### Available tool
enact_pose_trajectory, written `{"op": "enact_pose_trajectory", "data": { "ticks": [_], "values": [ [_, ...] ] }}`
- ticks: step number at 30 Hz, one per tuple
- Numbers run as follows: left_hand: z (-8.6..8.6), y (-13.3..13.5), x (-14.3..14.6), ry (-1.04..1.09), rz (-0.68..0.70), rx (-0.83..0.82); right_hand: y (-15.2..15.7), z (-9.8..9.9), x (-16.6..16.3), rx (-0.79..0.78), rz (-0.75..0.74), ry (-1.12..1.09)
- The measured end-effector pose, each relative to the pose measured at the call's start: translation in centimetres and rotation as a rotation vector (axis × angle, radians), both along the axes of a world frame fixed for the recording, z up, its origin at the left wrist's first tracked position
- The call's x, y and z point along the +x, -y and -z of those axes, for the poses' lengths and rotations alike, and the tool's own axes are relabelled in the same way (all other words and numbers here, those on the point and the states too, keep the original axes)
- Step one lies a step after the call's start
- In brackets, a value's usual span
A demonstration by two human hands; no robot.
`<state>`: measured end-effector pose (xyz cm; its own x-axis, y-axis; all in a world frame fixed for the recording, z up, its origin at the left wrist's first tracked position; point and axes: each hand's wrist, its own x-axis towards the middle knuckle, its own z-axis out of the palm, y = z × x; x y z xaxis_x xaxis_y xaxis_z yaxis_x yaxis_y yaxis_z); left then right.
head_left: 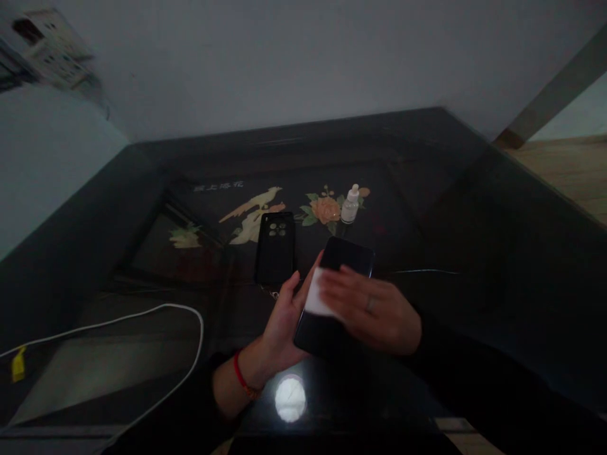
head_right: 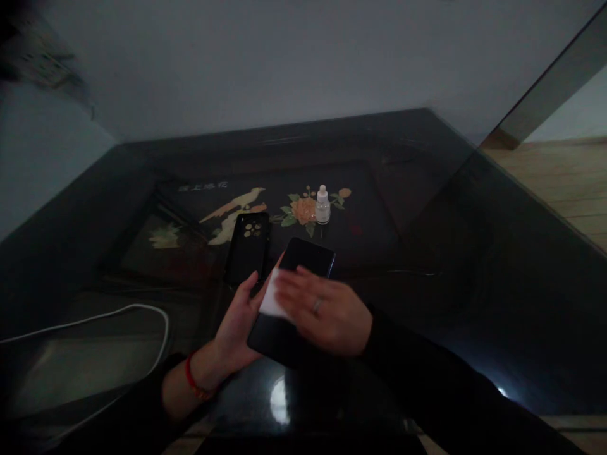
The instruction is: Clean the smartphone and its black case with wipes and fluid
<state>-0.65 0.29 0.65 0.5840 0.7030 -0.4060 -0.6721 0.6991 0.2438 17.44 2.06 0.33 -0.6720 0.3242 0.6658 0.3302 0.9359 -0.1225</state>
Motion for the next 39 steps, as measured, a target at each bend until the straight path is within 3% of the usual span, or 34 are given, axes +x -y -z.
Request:
{"op": "enact_pose_trajectory", "data": {
  "ticks": [2, 3, 4, 8, 10, 15, 17, 22, 24, 27, 29, 31, 34, 36, 37, 39],
  "values": [
    [0.0, -0.1, -0.1, -0.04, -0.001, -0.015, 1.0, 0.2, -0.9, 0.059, -0.212, 0.012],
    [0.0, -0.2, -0.1, -0.055, -0.008, -0.011, 1.2, 0.3, -1.1, 0.074, -0.242, 0.006],
    [-0.1, -0.2, -0.1, -0.067, -0.021, -0.001, 1.0, 0.4, -0.9, 0.064, -0.21, 0.004],
    [-0.1, -0.1, 0.0, -0.037, -0.026, 0.077, -1.6, 0.3, 1.5, -0.049, 0.236, -0.06],
    [0.0, 0.0, 0.0, -0.022, -0.009, 0.086, -2.1, 0.2, 2.0, -0.043, 0.265, -0.069],
    [0.1, -0.3, -0.1, -0.099, -0.036, 0.026, 0.5, 0.2, -0.2, -0.001, -0.213, 0.016],
    [0.0, -0.4, -0.2, -0.108, -0.02, 0.031, 0.7, 0.2, -0.2, 0.03, -0.267, 0.011],
    [-0.1, -0.4, -0.2, -0.051, -0.026, 0.092, -1.7, 0.2, 2.1, -0.128, 0.25, -0.106],
    [-0.1, -0.4, -0.2, -0.072, -0.052, 0.066, -1.5, 0.0, 2.0, -0.105, 0.153, -0.085],
    [-0.2, -0.6, -0.2, -0.147, -0.103, 0.014, 0.2, -0.7, 0.6, 0.016, -0.225, -0.013],
    [-0.3, -0.8, -0.1, -0.195, -0.123, 0.018, 1.0, -1.1, 0.2, 0.05, -0.287, -0.025],
    [-0.3, -0.8, -0.1, -0.235, -0.161, 0.046, 1.0, -1.5, 0.7, -0.041, -0.163, -0.1],
    [-0.1, -0.7, -0.1, -0.259, -0.166, 0.114, 0.1, -1.4, 1.9, -0.293, 0.31, -0.429],
    [0.1, -0.4, -0.2, -0.284, -0.145, 0.181, -0.1, -1.3, 2.0, -0.38, 0.516, -0.563],
    [0.2, -0.3, -0.3, -0.309, -0.141, 0.213, 0.0, -1.3, 1.8, -0.415, 0.535, -0.572],
    [0.3, 0.0, -0.2, -0.375, -0.157, 0.258, 0.5, -1.5, 1.1, -0.503, 0.433, -0.519]
  ]
}}
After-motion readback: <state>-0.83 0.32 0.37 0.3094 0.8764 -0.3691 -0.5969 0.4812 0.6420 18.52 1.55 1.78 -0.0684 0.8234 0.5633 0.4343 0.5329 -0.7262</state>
